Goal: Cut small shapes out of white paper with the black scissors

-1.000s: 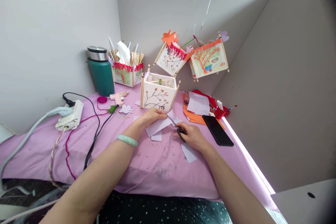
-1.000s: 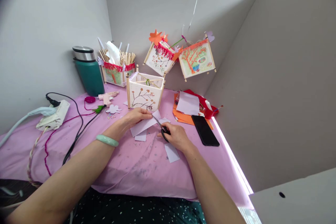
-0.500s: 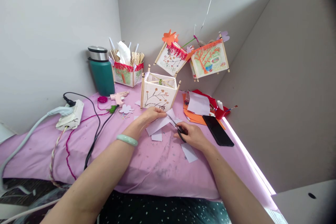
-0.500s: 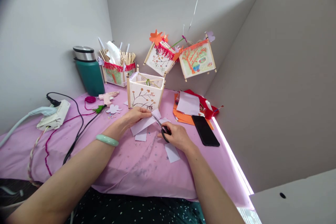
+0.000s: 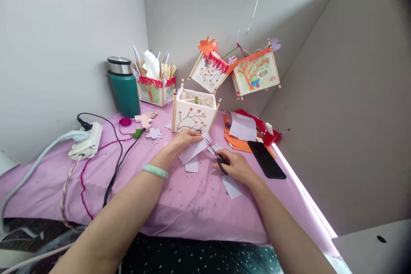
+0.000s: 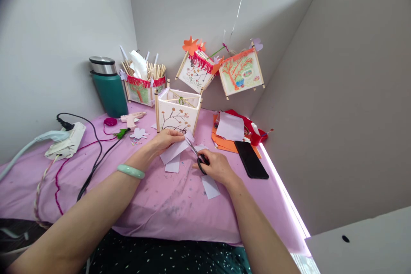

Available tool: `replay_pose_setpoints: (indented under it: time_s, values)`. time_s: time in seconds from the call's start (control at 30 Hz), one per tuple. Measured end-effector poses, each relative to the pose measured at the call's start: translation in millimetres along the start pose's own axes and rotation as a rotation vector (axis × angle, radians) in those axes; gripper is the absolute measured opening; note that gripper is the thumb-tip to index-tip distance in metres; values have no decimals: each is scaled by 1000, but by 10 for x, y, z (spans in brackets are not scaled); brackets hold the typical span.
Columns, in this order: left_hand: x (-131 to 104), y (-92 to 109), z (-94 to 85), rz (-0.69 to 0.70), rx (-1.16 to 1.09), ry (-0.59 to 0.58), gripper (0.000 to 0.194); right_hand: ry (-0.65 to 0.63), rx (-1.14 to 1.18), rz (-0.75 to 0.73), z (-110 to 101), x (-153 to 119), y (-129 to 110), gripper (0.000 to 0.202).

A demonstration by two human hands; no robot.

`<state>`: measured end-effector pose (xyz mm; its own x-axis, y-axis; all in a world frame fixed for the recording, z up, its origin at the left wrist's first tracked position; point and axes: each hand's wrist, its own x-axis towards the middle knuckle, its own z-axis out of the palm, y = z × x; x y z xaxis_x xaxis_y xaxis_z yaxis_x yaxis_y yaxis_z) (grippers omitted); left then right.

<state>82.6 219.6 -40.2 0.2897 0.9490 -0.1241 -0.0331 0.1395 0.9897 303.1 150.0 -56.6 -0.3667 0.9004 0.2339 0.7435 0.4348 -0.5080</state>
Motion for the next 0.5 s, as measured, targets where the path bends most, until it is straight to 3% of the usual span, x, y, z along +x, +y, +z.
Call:
replay_pose_setpoints:
  time_s: [0.5]
  values:
    - [-3,1,-17,7,22,-7,21,41,-8,0,54,27,58,33]
